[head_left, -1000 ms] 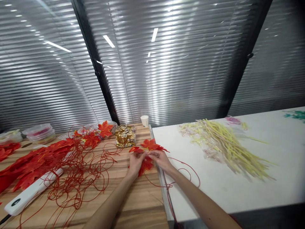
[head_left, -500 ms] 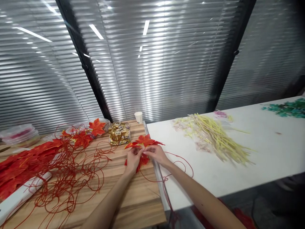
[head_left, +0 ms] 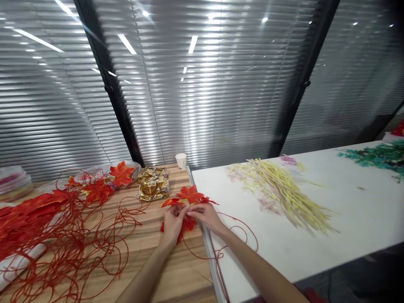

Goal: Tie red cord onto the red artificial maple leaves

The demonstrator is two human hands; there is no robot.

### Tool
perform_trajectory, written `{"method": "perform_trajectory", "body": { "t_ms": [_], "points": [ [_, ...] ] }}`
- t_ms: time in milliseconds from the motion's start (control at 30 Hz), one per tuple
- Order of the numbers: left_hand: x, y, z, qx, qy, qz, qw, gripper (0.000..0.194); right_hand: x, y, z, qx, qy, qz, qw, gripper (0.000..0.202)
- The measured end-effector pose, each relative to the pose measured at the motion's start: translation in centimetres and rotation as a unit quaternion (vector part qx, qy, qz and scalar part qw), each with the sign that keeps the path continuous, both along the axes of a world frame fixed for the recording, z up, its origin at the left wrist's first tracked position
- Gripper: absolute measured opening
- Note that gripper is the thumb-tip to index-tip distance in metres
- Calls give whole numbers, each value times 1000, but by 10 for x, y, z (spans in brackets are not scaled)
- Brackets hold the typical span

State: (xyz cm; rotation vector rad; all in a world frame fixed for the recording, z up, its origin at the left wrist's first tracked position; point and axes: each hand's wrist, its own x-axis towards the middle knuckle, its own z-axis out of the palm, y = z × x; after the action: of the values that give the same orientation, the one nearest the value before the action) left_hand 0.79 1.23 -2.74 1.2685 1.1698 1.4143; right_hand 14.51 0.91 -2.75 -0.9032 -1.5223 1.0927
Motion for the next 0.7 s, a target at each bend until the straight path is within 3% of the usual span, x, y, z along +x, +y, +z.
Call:
{"method": "perform_trajectory", "body": {
  "t_ms": [400,700],
  "points": [
    [3,-4,6,-13,-64,-12,998,24,1,-5,3,36,-65,3,997,16],
    [-1,-8,17,-55,-141,-52,987,23,2,-15,12,170,-123,-23,977,16]
  ]
}}
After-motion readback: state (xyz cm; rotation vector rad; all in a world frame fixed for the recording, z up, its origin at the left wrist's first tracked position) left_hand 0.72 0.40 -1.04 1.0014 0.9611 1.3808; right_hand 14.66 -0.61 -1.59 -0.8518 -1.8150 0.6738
